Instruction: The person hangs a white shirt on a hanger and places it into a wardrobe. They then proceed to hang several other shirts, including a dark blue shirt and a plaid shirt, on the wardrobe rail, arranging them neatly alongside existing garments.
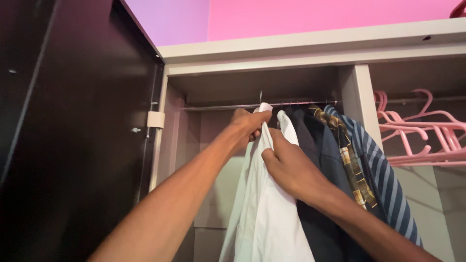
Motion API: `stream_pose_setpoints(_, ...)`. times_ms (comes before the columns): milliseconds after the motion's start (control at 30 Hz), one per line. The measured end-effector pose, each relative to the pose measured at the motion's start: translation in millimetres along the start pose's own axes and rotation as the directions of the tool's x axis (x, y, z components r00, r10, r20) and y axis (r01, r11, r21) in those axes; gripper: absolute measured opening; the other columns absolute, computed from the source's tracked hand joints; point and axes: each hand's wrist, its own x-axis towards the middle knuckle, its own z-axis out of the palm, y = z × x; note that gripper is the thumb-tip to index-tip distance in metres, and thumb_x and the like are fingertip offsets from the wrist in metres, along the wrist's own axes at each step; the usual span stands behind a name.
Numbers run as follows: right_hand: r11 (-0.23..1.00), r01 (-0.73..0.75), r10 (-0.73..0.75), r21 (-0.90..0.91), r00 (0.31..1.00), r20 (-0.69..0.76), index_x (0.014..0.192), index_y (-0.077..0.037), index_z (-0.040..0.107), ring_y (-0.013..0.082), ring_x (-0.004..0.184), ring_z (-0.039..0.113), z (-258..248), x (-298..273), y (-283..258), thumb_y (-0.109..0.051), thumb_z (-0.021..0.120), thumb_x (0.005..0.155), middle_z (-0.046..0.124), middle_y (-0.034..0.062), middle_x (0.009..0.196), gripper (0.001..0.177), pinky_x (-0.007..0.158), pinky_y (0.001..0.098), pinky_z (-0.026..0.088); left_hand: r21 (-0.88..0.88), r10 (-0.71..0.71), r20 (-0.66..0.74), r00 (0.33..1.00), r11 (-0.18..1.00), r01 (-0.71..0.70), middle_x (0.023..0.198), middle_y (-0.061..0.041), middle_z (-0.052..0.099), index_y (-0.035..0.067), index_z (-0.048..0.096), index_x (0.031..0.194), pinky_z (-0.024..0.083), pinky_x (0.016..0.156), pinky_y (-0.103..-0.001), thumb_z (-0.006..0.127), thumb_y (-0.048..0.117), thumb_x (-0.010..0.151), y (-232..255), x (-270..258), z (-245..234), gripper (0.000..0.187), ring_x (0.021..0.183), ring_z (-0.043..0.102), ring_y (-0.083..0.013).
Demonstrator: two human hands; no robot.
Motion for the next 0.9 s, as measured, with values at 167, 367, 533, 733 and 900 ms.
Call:
stream_pose_setpoints(167,0.999,0.022,-0.024,-0.032,0.998,-0.062,0.132,0.001,0.043,0.0464,0.107,0.068,17,26,25,-0.021,0.044,0.096,0.069,0.0341,0.106,0.043,0.092,0.0525,0.049,-0.192,-0.057,0.015,0.998,0.980,0.058,0.062,-0.009,0.062,-0.003,0.068,0.073,0.042,0.041,-0.033,0.073,0.015,0.079,-30,46,21,0.019,0.046,0.052,-0.0148)
stream_pose_setpoints(367,0.999,0.025,-0.030,-0.041,0.991,-0.128,0.123,0.007,0.045,0.0490,0.108,0.066,43,62,65,-0.018,0.047,0.096,0.066,0.0370,0.105,0.037,0.094,0.0532,0.048,-0.155,-0.106,0.026,0.994,0.982,0.109,0.074,-0.017,0.069,-0.011,0.069,0.088,0.053,0.051,-0.040,0.070,0.014,0.080,-51,85,32,0.027,0.059,0.065,-0.0245)
stream_pose_setpoints(533,0.999,0.035,-0.031,0.024,0.986,-0.164,0.132,0.006,0.041,0.0491,0.110,0.065,50,77,86,-0.013,0.044,0.094,0.066,0.0374,0.107,0.042,0.095,0.0534,0.047,-0.193,-0.133,-0.052,0.990,0.974,0.121,0.078,-0.019,0.068,-0.014,0.068,0.093,0.052,0.054,-0.043,0.070,0.014,0.080,-56,105,51,0.031,0.062,0.065,-0.0253)
stream_pose_setpoints(733,0.998,-0.035,0.044,0.048,0.979,-0.197,0.141,0.001,0.038,0.0468,0.113,0.064,48,80,101,-0.019,0.044,0.097,0.067,0.0338,0.114,0.049,0.100,0.0501,0.046,-0.317,-0.100,0.003,0.995,0.943,0.096,0.076,-0.017,0.067,-0.012,0.067,0.094,0.053,0.050,-0.046,0.067,0.009,0.085,-88,154,72,0.023,0.060,0.065,-0.0262)
stream_pose_setpoints(900,0.987,-0.095,0.115,0.127,0.981,-0.157,0.139,0.001,0.040,0.0392,0.120,0.065,40,83,106,-0.023,0.045,0.096,0.066,0.0267,0.122,0.049,0.105,0.0446,0.045,-0.191,-0.129,-0.002,0.992,0.973,0.126,0.074,-0.016,0.063,-0.011,0.069,0.094,0.047,0.043,-0.043,0.070,0.015,0.091,-114,206,86,0.027,0.055,0.057,-0.0230)
